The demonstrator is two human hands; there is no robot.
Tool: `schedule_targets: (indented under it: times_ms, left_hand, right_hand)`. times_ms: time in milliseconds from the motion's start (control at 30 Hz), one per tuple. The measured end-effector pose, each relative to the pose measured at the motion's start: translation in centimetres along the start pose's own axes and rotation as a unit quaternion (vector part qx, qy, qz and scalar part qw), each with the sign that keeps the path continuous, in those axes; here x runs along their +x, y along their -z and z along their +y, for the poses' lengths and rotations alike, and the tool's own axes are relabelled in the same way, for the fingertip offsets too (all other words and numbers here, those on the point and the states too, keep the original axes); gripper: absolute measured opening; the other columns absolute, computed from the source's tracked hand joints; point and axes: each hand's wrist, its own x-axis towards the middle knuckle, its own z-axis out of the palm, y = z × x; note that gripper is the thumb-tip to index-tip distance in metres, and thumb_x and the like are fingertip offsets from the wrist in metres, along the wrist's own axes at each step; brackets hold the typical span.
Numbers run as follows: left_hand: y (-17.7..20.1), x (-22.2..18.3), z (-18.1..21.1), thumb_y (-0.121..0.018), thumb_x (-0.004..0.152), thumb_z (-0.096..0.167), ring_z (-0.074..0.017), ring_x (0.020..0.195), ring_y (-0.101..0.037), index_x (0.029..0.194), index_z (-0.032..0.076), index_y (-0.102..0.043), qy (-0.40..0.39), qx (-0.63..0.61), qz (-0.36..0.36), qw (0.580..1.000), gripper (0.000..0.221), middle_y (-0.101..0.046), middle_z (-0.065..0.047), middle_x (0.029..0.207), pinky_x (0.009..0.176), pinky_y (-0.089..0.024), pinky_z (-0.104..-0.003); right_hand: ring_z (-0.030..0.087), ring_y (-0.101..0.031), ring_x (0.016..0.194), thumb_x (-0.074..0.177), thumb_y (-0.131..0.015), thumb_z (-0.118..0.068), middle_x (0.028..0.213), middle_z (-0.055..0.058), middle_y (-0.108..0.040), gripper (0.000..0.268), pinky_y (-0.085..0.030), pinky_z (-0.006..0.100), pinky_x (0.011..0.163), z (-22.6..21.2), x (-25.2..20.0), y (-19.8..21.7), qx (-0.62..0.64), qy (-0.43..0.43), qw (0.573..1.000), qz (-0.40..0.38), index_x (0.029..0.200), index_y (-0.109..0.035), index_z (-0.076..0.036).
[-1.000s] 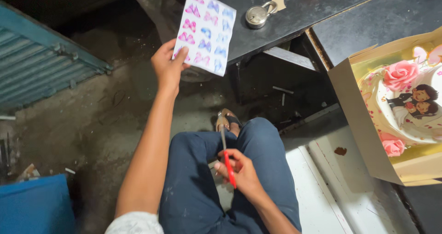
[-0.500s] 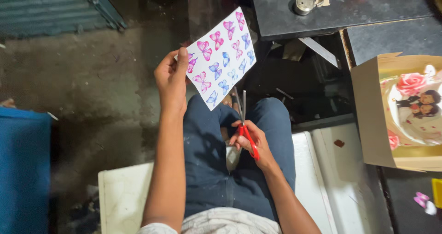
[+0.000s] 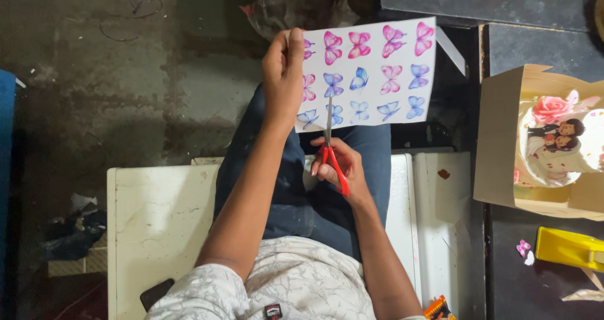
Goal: The person uses scissors to cut out small butterfly designs from a printed sheet of paper, holding the paper in one hand and manipulating the scissors with the other.
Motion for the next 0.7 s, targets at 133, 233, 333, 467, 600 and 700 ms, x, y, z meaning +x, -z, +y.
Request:
schedule_targets:
  times_ms: [133, 233, 333, 467, 600, 700]
  left_hand:
    - [-0.20, -0.19, -0.33, -0.054, 0.112, 0.036, -0.0026, 0.082, -0.051, 0.107, 0.002, -0.065, -0.046, -0.063, -0.006, 0.997, 0.036, -0.058, 0.005, 0.086, 0.074, -0.043, -0.021]
    - [-0.19, -0.41, 0.00, -0.053, 0.113, 0.036, -0.0025, 0.081, -0.049, 0.107, 0.002, -0.065, -0.054, -0.046, -0.013, 0.997, 0.036, -0.057, 0.005, 0.085, 0.074, -0.041, -0.021]
    - [-0.30, -0.55, 0.31, -0.054, 0.113, 0.036, -0.0022, 0.079, -0.046, 0.107, 0.002, -0.066, -0.065, -0.022, -0.022, 0.997, 0.037, -0.055, 0.006, 0.083, 0.071, -0.039, -0.021]
    - [-0.30, -0.70, 0.30, -0.054, 0.113, 0.036, -0.0024, 0.076, -0.043, 0.104, 0.002, -0.065, -0.075, 0.015, -0.025, 0.997, 0.037, -0.052, 0.006, 0.080, 0.067, -0.035, -0.021]
    - [-0.30, -0.56, -0.04, -0.053, 0.113, 0.037, -0.0025, 0.077, -0.045, 0.107, 0.002, -0.067, -0.078, 0.018, -0.019, 0.997, 0.038, -0.054, 0.006, 0.081, 0.069, -0.038, -0.021]
    - [-0.28, -0.61, -0.17, -0.054, 0.114, 0.038, -0.0028, 0.080, -0.047, 0.109, 0.002, -0.065, -0.093, 0.003, -0.020, 0.995, 0.038, -0.055, 0.005, 0.084, 0.072, -0.040, -0.021]
  right_hand:
    - [0.011, -0.061, 0.075, 0.089, -0.084, -0.038, 0.085, 0.008, -0.068, 0.065, -0.048, 0.024, 0.066, -0.29, -0.43, -0.10, -0.001, -0.003, 1.000, 0.000, 0.133, -0.060, 0.002]
    - [0.011, -0.060, 0.074, 0.088, -0.084, -0.040, 0.084, 0.008, -0.067, 0.066, -0.048, 0.023, 0.065, -0.33, -0.51, -0.24, -0.002, -0.003, 1.000, 0.002, 0.133, -0.060, 0.003]
    - [0.011, -0.061, 0.074, 0.089, -0.084, -0.040, 0.083, 0.007, -0.067, 0.066, -0.048, 0.023, 0.064, -0.25, -0.52, -0.32, -0.011, 0.001, 1.000, 0.014, 0.132, -0.060, 0.003]
    - [0.010, -0.061, 0.071, 0.090, -0.083, -0.035, 0.082, 0.006, -0.066, 0.061, -0.048, 0.022, 0.061, 0.06, -0.60, -0.09, -0.023, -0.008, 0.999, 0.025, 0.131, -0.060, 0.004]
    - [0.008, -0.061, 0.064, 0.088, -0.084, -0.031, 0.077, 0.004, -0.065, 0.058, -0.048, 0.022, 0.055, 0.44, -0.61, -0.03, -0.015, -0.028, 0.998, 0.047, 0.129, -0.061, 0.003]
    - [0.007, -0.058, 0.056, 0.086, -0.085, -0.028, 0.071, 0.003, -0.064, 0.056, -0.045, 0.021, 0.050, 0.36, -0.79, -0.07, -0.061, -0.050, 0.994, 0.072, 0.126, -0.064, 0.004]
